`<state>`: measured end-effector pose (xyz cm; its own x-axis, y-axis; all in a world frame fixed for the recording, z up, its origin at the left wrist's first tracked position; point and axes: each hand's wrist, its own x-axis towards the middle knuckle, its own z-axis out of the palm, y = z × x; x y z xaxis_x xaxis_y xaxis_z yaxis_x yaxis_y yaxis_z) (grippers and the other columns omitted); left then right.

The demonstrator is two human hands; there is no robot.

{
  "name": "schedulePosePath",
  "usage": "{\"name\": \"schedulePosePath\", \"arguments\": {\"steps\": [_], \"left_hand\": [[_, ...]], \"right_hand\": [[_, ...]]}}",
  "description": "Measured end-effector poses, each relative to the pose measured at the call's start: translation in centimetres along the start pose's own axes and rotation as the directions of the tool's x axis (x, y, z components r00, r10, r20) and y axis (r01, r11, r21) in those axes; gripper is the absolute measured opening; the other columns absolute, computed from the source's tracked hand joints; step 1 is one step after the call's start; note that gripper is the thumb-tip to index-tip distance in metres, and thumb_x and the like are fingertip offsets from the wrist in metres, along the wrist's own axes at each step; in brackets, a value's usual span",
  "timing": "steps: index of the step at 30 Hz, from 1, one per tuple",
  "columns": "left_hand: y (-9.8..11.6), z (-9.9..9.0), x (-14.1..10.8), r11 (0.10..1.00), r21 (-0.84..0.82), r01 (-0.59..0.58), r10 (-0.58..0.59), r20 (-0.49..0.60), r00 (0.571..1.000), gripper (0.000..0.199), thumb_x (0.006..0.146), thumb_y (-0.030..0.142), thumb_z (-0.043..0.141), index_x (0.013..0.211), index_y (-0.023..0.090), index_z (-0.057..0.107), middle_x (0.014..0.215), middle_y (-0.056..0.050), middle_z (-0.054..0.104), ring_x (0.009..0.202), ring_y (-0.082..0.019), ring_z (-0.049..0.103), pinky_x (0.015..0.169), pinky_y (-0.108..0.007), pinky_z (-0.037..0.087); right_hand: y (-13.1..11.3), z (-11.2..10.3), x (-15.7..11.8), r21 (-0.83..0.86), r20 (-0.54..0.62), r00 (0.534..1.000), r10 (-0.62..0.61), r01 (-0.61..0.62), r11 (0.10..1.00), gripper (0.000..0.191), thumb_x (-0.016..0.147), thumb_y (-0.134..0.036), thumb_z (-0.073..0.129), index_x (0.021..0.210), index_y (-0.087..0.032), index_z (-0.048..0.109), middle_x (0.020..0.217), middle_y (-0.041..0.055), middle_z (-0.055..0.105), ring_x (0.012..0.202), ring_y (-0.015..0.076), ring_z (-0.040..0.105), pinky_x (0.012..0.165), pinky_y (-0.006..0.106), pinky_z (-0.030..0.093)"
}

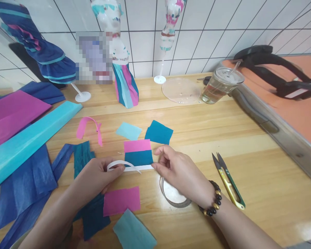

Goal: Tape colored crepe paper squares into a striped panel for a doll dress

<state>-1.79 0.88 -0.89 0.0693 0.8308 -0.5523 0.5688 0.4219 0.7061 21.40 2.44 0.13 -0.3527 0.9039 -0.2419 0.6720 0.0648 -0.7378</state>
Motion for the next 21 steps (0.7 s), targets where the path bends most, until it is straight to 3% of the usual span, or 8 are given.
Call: {"name": "schedulePosePath", "arguments": {"steps": [21], "left_hand": [[0.23,-0.01,0.16,0.999,0.029,0.023,-0.022,-0.012,1.000,0.028,0.077,0.042,0.049,0.060,0.020,0.052,0.031,0.008,0.041,0.033,-0.010,0.041,0.039,-0.020,0.032]], "right_hand": [[-0.29,0.41,0.16,-0.122,-0.039,0.999,-0.014,0.009,0.993,0.012,0.085,-0.026,0.049,0.097,-0.024,0.048,0.064,-0.0057,0.057,0.061,0.0147,0.055,0.058,0.026,0.039]]}}
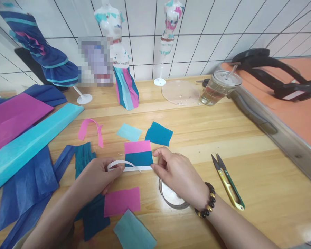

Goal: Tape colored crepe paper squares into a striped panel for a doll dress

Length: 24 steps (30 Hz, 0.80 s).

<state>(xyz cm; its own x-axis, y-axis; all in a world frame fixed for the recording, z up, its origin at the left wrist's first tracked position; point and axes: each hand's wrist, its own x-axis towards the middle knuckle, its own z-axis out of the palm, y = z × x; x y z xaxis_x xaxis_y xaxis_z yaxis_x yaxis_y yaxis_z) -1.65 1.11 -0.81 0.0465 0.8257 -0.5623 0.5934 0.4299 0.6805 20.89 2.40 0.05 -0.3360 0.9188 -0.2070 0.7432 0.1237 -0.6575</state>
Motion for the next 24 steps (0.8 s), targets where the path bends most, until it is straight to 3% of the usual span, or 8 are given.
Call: {"name": "schedulePosePath", "arguments": {"steps": [24], "left_hand": [[0.18,0.30,-0.01,0.998,0.056,0.032,-0.028,-0.061,0.998,0.025,0.073,0.039,0.051,0.058,0.020,0.050,0.039,0.008,0.037,0.032,-0.010,0.041,0.033,-0.019,0.027]], "right_hand": [[-0.23,0.36,0.19,-0.121,-0.015,1.000,0.012,-0.014,0.993,0.008,0.084,-0.024,0.048,0.091,-0.024,0.049,0.066,-0.0052,0.059,0.062,0.0156,0.055,0.060,0.027,0.038]]}}
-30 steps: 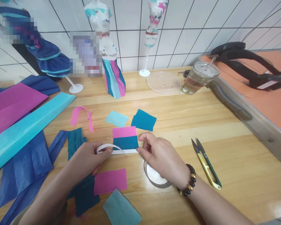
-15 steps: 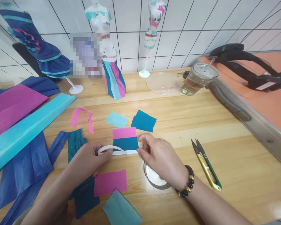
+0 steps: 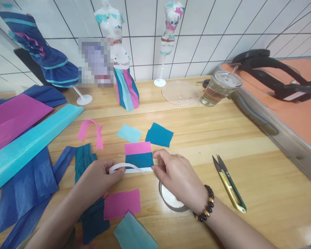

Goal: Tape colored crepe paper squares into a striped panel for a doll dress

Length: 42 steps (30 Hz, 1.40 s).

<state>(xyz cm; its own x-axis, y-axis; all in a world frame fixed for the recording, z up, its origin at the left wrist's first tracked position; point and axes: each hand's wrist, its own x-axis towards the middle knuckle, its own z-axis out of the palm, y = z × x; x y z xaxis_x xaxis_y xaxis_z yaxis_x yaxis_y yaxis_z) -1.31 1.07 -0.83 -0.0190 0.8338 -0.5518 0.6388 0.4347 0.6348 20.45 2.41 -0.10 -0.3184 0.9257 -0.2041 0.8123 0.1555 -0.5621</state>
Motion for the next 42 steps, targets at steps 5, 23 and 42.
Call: {"name": "schedulePosePath", "arguments": {"steps": [5,23,42], "left_hand": [[0.3,-0.1,0.0,1.000,-0.021,0.019,-0.019,0.017,1.000,0.025,0.072,0.039,0.051,0.056,0.021,0.046,0.037,0.009,0.036,0.031,-0.010,0.041,0.032,-0.019,0.028],[0.3,-0.4,-0.3,0.999,-0.030,-0.017,0.017,0.026,1.000,0.023,0.074,0.038,0.050,0.062,0.019,0.053,0.033,0.009,0.039,0.031,-0.011,0.042,0.036,-0.019,0.031],[0.1,-0.1,-0.5,0.997,-0.043,-0.057,0.057,-0.014,0.998,0.027,0.073,0.038,0.049,0.056,0.020,0.041,0.041,0.008,0.035,0.033,-0.009,0.041,0.034,-0.018,0.025]], "right_hand": [[0.0,0.0,0.0,-0.006,0.002,1.000,-0.007,0.007,1.000,0.009,0.084,-0.024,0.047,0.093,-0.024,0.050,0.066,-0.0052,0.059,0.062,0.0156,0.056,0.059,0.026,0.038],[0.2,0.0,-0.6,-0.214,-0.107,0.994,0.009,-0.032,0.976,0.035,0.084,-0.037,0.050,0.116,-0.022,0.052,0.087,0.0049,0.065,0.068,0.0206,0.062,0.060,0.032,0.044],[-0.4,0.7,-0.9,-0.085,-0.251,0.889,-0.384,0.375,0.923,0.022,0.092,-0.022,0.042,0.104,-0.020,0.060,0.098,0.0085,0.064,0.095,0.0219,0.056,0.083,0.040,0.043]]}}
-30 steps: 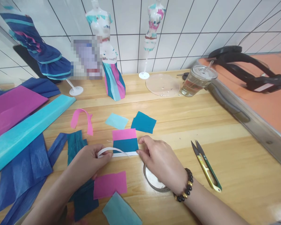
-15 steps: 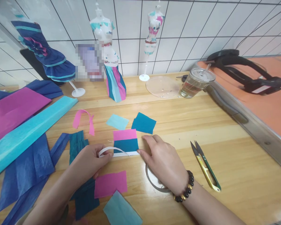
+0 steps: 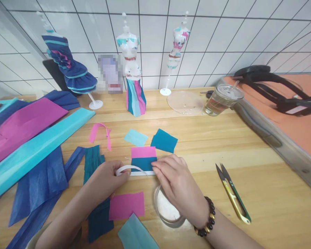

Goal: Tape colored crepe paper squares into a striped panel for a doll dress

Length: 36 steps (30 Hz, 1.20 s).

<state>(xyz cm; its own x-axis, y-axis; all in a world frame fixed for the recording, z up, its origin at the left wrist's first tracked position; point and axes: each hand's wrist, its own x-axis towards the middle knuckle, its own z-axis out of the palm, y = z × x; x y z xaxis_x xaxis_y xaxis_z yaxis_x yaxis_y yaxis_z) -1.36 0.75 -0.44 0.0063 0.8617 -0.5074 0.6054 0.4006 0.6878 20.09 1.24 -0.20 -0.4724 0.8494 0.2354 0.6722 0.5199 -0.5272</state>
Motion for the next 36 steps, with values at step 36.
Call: {"name": "schedulePosePath", "arguments": {"steps": [36], "left_hand": [[-0.4,0.2,-0.1,0.992,-0.089,-0.091,0.090,-0.011,0.996,0.015,0.070,0.022,0.046,0.057,0.021,0.039,0.040,0.007,0.038,0.027,-0.011,0.046,0.030,-0.019,0.034]], "right_hand": [[-2.8,2.0,9.9,0.378,0.144,0.989,0.040,-0.092,0.921,0.061,0.081,-0.012,0.047,0.138,-0.023,0.029,0.133,0.0090,0.047,0.111,0.0186,0.055,0.085,0.033,0.051]]}}
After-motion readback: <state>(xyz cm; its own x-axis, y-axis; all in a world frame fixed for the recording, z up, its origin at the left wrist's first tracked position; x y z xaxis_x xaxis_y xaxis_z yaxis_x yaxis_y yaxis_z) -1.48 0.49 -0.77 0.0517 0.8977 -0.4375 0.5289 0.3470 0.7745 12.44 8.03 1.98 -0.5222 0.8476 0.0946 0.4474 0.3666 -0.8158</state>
